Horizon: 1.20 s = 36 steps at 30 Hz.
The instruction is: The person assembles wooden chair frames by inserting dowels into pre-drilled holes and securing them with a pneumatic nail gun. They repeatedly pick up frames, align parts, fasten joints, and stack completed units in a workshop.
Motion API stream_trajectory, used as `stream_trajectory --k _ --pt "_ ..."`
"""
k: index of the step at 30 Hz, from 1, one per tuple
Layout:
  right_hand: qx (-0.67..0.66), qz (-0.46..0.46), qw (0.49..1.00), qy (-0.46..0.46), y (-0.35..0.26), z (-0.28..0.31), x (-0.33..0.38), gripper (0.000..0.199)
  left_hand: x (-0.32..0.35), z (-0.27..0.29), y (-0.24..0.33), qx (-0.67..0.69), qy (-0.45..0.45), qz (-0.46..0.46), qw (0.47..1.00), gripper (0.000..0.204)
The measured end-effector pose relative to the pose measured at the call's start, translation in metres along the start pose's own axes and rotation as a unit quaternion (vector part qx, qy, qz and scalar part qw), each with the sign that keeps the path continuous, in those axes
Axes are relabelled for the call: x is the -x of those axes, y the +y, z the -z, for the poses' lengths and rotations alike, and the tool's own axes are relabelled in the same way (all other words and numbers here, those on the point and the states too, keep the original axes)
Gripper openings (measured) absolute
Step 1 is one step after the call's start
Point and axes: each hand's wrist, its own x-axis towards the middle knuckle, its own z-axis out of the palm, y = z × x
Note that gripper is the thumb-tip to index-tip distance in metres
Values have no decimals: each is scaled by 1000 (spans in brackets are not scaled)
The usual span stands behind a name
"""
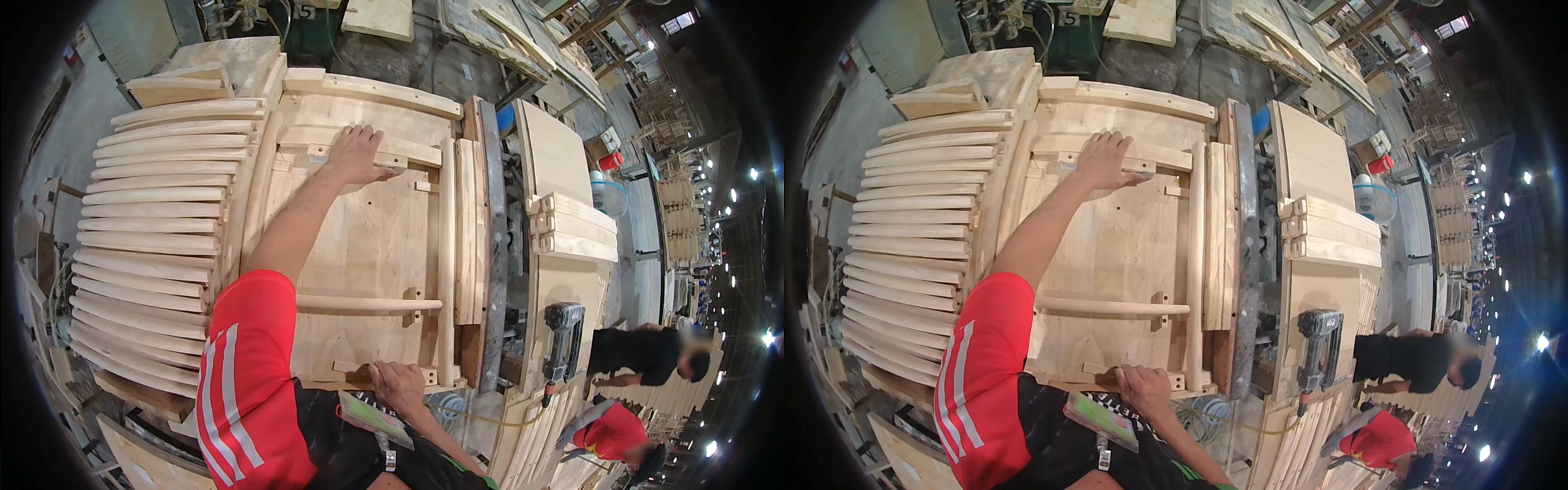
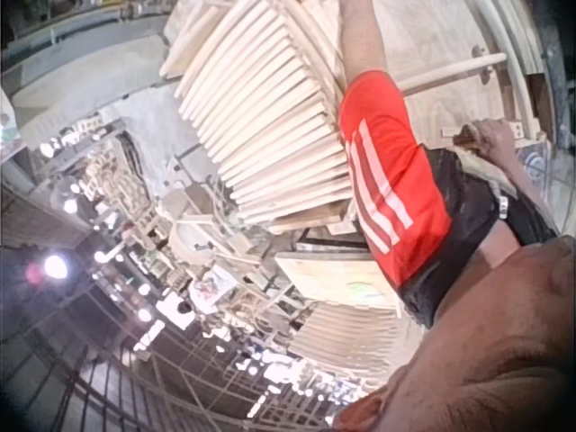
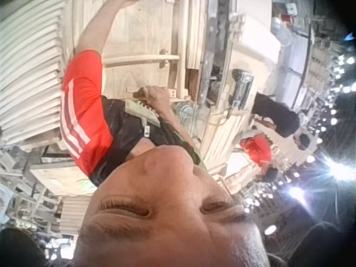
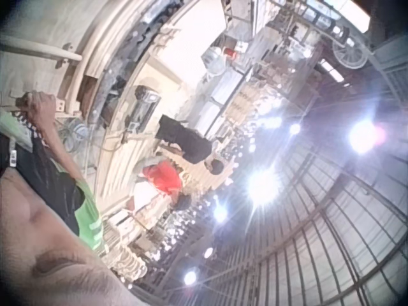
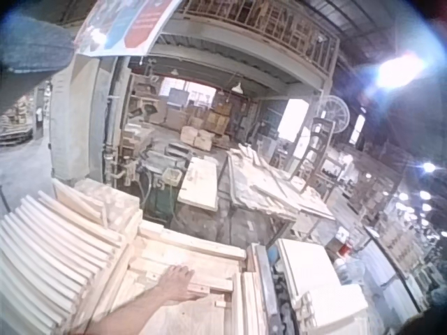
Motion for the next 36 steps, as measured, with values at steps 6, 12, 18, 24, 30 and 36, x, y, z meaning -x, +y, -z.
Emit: stream_trajectory --k 6,12,18,24,30,36 --pt "43 15 998 33 4 -6 -7 12 3 4 -4 -40 -21 19 999 109" --pt "37 21 998 44 4 -7 -6 13 5 8 -1 -53 -13 22 998 110" --pt "46 0 998 45 2 -7 -5 13 1 8 9 -59 -7 22 998 108" --pt "39 -18 999 26 1 -5 -5 16 3 -7 2 -85 13 30 996 109" --pt "45 -22 998 25 3 -5 -4 15 -1 -4 8 -83 6 22 996 106" --pt "30 -14 999 30 4 -4 -4 14 -3 -8 4 -86 37 7 996 105"
